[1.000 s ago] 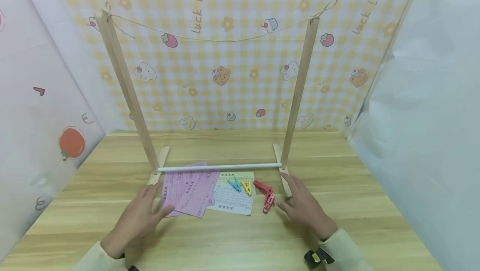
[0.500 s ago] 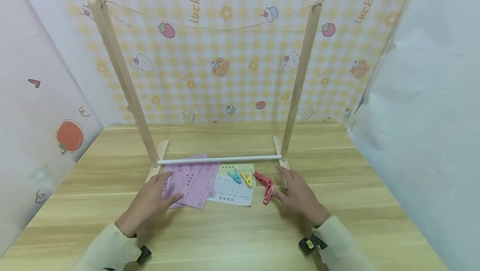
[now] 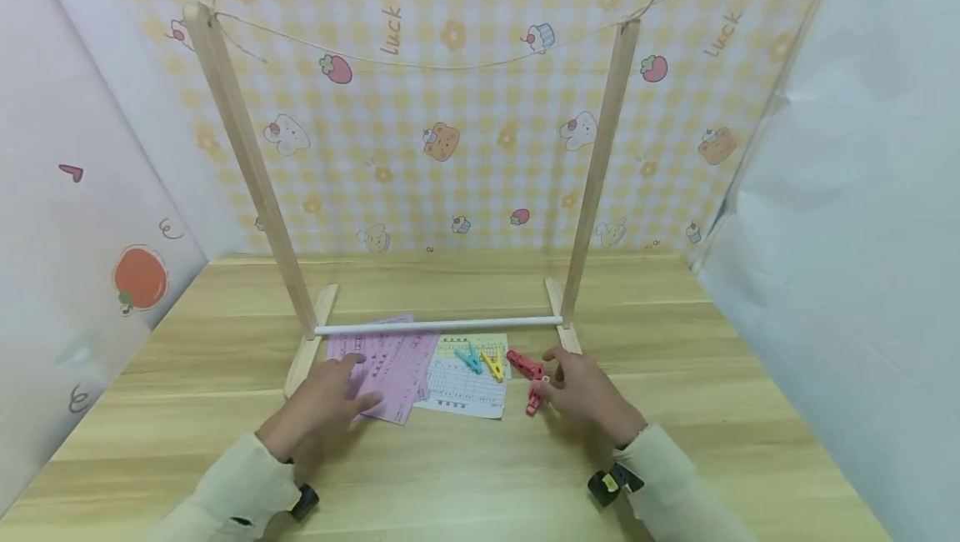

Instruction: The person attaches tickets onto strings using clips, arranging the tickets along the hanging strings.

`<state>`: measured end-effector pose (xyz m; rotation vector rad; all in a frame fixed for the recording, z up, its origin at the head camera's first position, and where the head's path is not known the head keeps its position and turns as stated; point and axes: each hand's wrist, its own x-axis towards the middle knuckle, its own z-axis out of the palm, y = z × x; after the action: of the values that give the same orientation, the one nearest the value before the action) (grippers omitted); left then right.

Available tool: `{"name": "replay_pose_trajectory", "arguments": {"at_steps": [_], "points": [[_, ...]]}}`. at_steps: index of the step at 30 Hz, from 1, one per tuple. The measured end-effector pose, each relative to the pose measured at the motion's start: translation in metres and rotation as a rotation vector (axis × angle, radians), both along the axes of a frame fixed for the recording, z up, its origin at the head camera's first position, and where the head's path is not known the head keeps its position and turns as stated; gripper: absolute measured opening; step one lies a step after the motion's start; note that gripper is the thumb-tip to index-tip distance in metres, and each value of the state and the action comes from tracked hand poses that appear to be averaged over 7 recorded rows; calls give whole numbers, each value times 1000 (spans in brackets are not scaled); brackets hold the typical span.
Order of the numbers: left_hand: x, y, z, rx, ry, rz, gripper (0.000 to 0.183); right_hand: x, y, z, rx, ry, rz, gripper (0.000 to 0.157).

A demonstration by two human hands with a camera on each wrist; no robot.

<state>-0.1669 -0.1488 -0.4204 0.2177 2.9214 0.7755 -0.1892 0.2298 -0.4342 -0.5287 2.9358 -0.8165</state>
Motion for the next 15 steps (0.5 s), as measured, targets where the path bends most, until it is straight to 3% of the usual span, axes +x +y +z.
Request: {"name": "replay_pose_trajectory", "arguments": {"at_steps": [15], "points": [[-7, 13, -2, -7, -59, -12, 65, -3, -3, -8, 8, -49, -15, 34]]}}
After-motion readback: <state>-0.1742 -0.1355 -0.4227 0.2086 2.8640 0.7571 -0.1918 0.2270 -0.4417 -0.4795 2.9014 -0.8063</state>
